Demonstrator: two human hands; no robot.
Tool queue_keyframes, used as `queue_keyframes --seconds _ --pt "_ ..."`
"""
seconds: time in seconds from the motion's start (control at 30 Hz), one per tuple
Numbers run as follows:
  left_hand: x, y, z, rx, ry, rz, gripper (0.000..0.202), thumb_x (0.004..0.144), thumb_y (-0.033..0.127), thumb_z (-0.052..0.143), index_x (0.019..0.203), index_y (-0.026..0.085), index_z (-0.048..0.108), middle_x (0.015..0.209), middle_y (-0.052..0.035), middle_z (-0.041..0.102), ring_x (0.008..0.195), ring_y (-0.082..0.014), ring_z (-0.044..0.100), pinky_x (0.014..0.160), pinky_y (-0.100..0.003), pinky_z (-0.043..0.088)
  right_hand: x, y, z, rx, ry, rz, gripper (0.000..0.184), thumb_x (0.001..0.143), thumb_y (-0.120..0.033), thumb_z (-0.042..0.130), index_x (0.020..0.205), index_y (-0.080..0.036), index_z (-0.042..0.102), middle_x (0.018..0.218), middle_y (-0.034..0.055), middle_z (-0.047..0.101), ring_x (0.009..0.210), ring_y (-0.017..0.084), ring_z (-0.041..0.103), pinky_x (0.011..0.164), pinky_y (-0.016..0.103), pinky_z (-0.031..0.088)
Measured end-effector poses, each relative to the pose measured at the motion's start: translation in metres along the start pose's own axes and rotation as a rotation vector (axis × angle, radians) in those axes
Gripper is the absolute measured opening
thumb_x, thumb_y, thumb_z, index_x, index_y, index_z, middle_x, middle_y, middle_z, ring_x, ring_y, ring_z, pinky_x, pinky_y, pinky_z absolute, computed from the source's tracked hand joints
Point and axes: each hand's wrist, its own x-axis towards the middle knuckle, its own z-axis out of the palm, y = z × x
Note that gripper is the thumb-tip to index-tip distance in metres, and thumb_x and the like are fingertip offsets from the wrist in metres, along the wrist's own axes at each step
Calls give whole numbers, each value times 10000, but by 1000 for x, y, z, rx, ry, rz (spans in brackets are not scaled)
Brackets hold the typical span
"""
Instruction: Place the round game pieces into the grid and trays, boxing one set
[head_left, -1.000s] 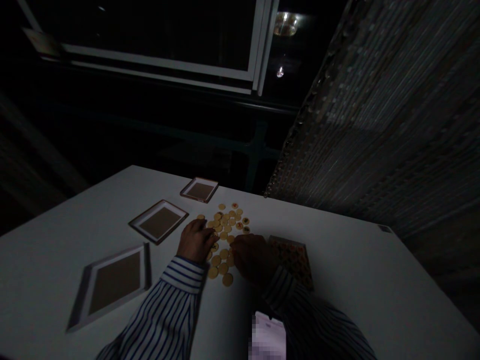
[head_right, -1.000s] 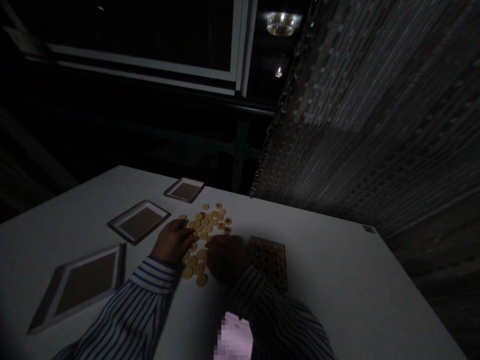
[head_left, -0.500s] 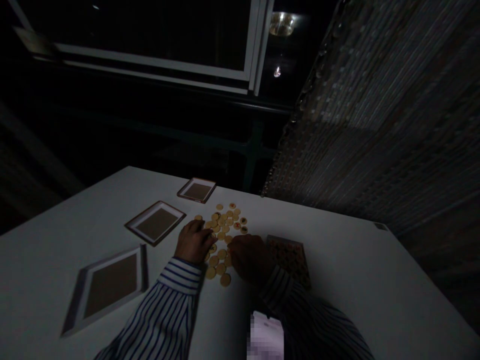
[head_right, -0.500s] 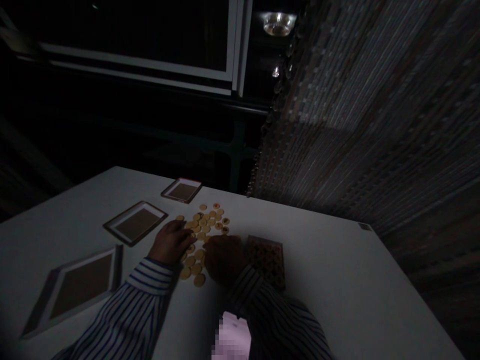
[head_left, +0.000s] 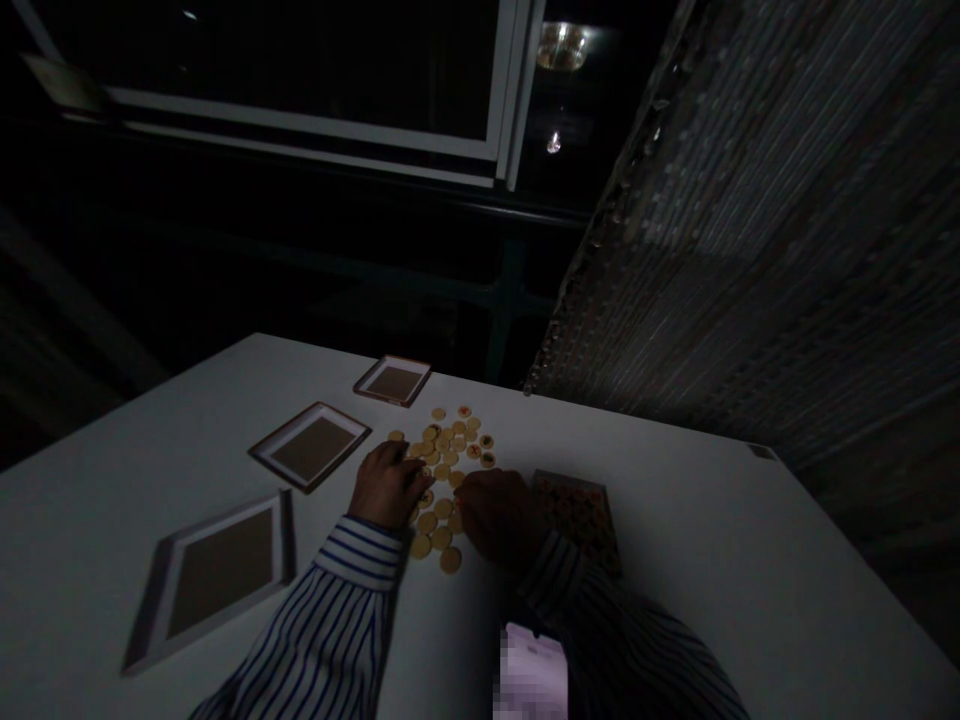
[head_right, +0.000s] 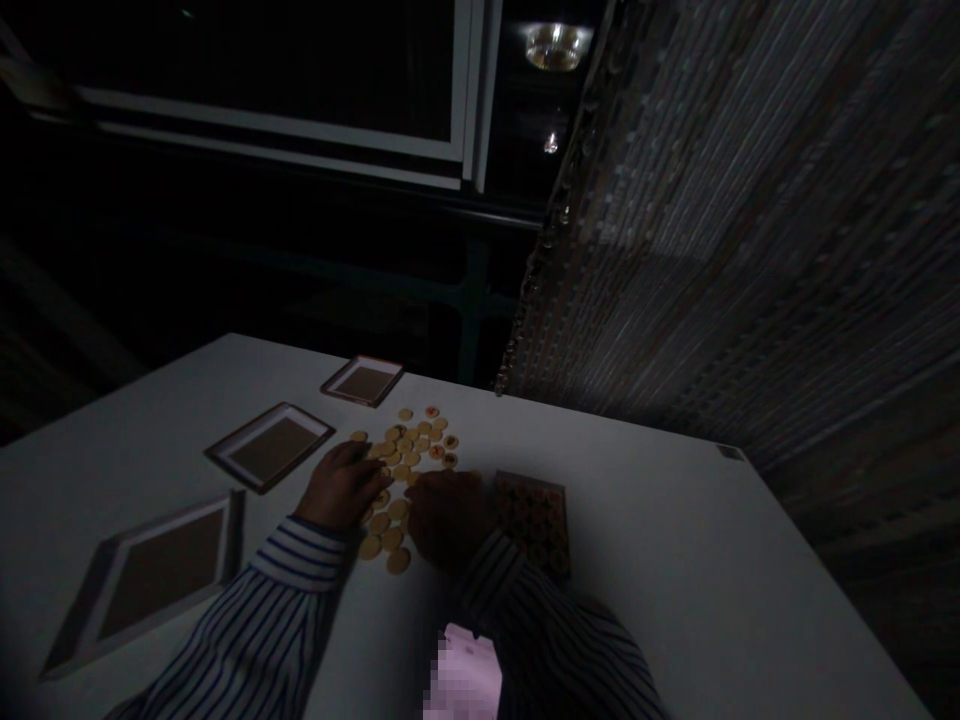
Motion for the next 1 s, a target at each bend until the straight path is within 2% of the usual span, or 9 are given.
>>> queue_keyframes --seconds 0.33,1.0 --pt "1 2 -2 -26 -21 6 314 742 427 518 874 205 696 1064 -133 578 1033 -279 495 898 -432 384 0 -3 -3 -18 -37 6 182 819 -220 420 890 -182 583 876 50 606 839 171 509 749 319 323" --pt "1 2 -4 -49 3 11 298 733 396 509 861 196 688 1062 -119 587 1080 -291 469 893 -455 373 -1 -1 -1 -25 -4 -3 180 819 -224 414 878 -188 581 876 38 604 834 160 509 740 313 312"
